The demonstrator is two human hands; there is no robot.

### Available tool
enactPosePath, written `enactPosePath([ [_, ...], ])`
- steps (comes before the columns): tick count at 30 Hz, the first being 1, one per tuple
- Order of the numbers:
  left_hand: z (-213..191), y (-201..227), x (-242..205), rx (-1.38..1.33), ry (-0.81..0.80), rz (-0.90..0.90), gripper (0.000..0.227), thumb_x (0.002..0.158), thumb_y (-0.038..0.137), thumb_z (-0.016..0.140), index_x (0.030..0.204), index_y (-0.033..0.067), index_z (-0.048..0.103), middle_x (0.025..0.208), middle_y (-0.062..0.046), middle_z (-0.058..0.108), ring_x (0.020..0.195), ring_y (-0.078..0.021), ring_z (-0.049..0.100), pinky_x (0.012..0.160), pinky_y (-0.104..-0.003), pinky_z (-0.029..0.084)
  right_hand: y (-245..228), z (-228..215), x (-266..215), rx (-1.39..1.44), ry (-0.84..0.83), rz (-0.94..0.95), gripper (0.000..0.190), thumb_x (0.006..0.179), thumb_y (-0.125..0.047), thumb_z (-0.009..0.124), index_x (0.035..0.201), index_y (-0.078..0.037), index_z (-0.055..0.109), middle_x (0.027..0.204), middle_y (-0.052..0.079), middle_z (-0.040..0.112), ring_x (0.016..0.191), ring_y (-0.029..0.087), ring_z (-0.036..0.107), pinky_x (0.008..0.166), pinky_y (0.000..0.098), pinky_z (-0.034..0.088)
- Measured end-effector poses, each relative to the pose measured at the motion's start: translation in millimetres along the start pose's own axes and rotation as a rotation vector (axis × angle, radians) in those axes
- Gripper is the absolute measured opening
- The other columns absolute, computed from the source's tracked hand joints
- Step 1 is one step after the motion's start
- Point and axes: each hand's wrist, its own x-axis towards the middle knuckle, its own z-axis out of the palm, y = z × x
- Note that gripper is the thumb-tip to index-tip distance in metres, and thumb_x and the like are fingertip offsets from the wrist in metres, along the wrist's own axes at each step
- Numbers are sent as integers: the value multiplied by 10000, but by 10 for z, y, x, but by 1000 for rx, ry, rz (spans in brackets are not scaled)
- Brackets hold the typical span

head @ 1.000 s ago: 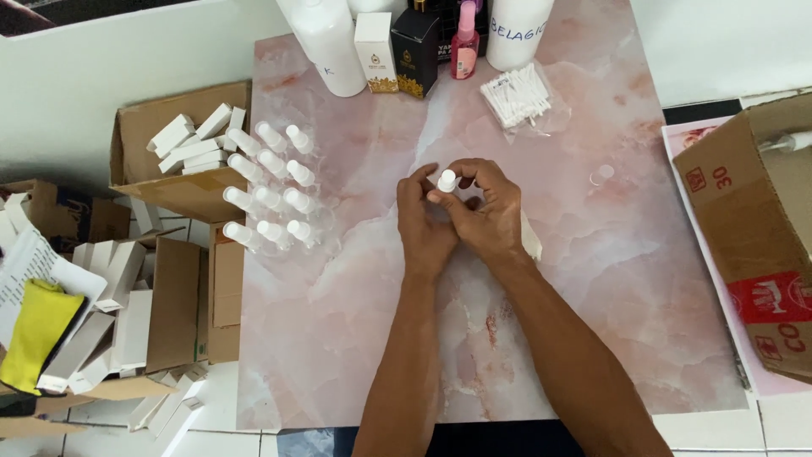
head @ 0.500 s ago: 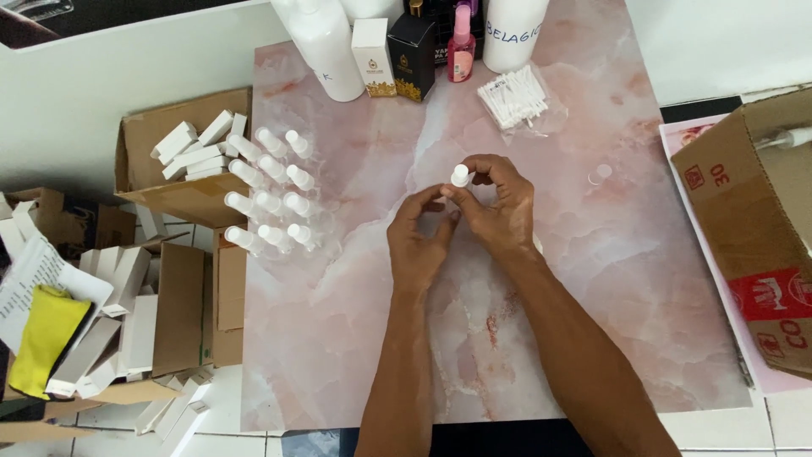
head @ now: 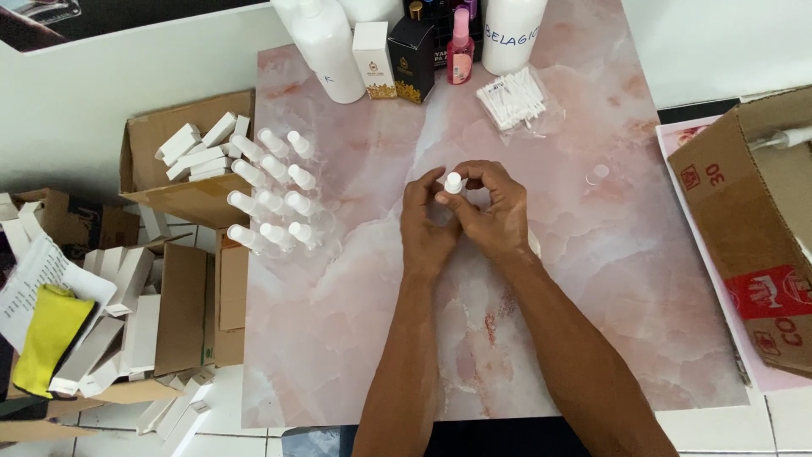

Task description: Cleaning a small glass perfume bottle with a cloth and then assembling the spray pump mechanism.

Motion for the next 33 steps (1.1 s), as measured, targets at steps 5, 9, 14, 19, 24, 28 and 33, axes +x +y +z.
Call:
enactPosePath([
  [5, -5, 149, -22, -67, -70, 73, 580, 807, -30, 750, 1361, 87, 623, 1285, -152, 633, 1243, -330, 605, 1104, -474, 453, -12, -28, 28, -8, -7, -4, 259, 813, -114, 907, 981, -70, 715, 947, 70, 730, 837, 184, 610, 812, 314, 499],
  [9, 52, -4, -36, 6, 85, -23, 451, 751, 71, 853, 1167, 146, 695, 1037, -34, 704, 1006, -217, 683, 969, -387, 526, -8, 7, -15, 4, -21, -8, 242, 816, -98, 904, 971, -86, 720, 934, 56, 731, 825, 179, 617, 806, 306, 498],
  [14, -22, 118, -29, -20, 27, 88, 530, 778, -2, 780, 1285, 92, 658, 1154, -117, 603, 1130, -298, 595, 1042, -457, 463, 22, 7, 0, 6, -19, -1, 262, 814, -120, 912, 980, -77, 714, 944, 64, 727, 823, 168, 603, 815, 308, 478],
  [19, -45, 172, -33, -35, 19, 14, 421, 815, -8, 783, 1210, 117, 712, 1067, -86, 693, 1063, -269, 678, 1009, -439, 506, -44, 22, 6, 17, -23, 3, 243, 819, -93, 903, 971, -73, 714, 940, 67, 725, 813, 174, 601, 820, 307, 473],
  [24, 31, 78, -10, -25, 49, 64, 531, 767, 22, 813, 1266, 90, 644, 1121, -102, 626, 1098, -290, 621, 1024, -458, 468, 25, 16, -10, -13, -15, -23, 249, 821, -109, 907, 976, -72, 716, 927, 67, 731, 793, 177, 607, 800, 300, 466],
  [28, -66, 158, -26, -69, -48, 146, 557, 782, -69, 727, 1320, 44, 637, 1248, -198, 641, 1276, -430, 574, 1104, -548, 419, 94, 2, -18, -5, -10, -13, 283, 810, -142, 922, 982, -80, 707, 942, 52, 730, 807, 156, 608, 810, 289, 473],
  [33, 23, 197, -47, -10, 83, -123, 418, 765, 68, 833, 1150, 126, 680, 1043, -54, 709, 1042, -237, 669, 992, -436, 492, 47, 18, -26, -21, -11, -9, 253, 827, -116, 908, 982, -78, 711, 938, 61, 731, 795, 171, 601, 798, 297, 463],
])
